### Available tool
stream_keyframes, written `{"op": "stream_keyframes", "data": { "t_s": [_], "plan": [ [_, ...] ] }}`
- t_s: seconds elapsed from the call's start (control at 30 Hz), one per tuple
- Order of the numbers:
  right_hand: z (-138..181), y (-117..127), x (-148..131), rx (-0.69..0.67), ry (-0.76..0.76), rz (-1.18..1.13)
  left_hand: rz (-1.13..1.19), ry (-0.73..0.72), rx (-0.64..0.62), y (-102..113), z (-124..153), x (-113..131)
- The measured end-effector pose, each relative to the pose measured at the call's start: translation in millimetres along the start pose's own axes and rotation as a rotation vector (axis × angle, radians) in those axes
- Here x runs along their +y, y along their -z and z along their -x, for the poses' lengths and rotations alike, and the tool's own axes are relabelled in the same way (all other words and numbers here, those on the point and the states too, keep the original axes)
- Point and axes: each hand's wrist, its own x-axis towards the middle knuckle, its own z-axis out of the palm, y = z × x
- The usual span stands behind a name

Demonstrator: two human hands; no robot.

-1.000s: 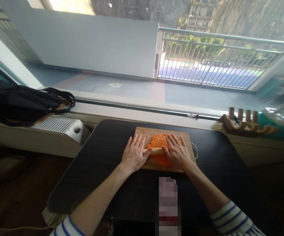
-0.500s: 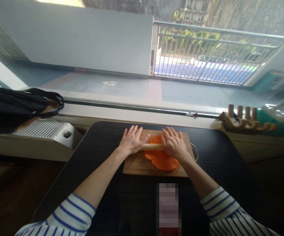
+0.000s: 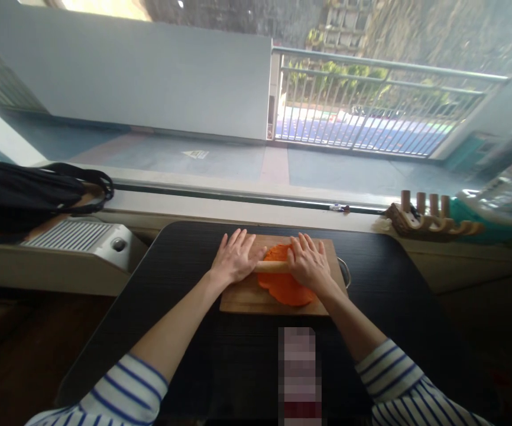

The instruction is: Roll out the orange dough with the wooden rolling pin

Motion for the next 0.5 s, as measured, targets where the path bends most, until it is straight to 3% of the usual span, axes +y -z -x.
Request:
{"op": "stream_keyframes", "data": {
  "t_s": [0.1, 0.23, 0.5],
  "plan": [
    [27, -3, -4, 0.090, 0.030, 0.038, -0.082, -0.067, 0.090, -3, 26, 6],
    [49, -4, -6, 0.155, 0.078, 0.047, -0.126, -0.064, 0.122, -5, 48, 12],
    [19, 0, -4, 0.065, 0.016, 0.053, -0.093, 0.026, 0.101, 0, 20, 11]
  ]
}}
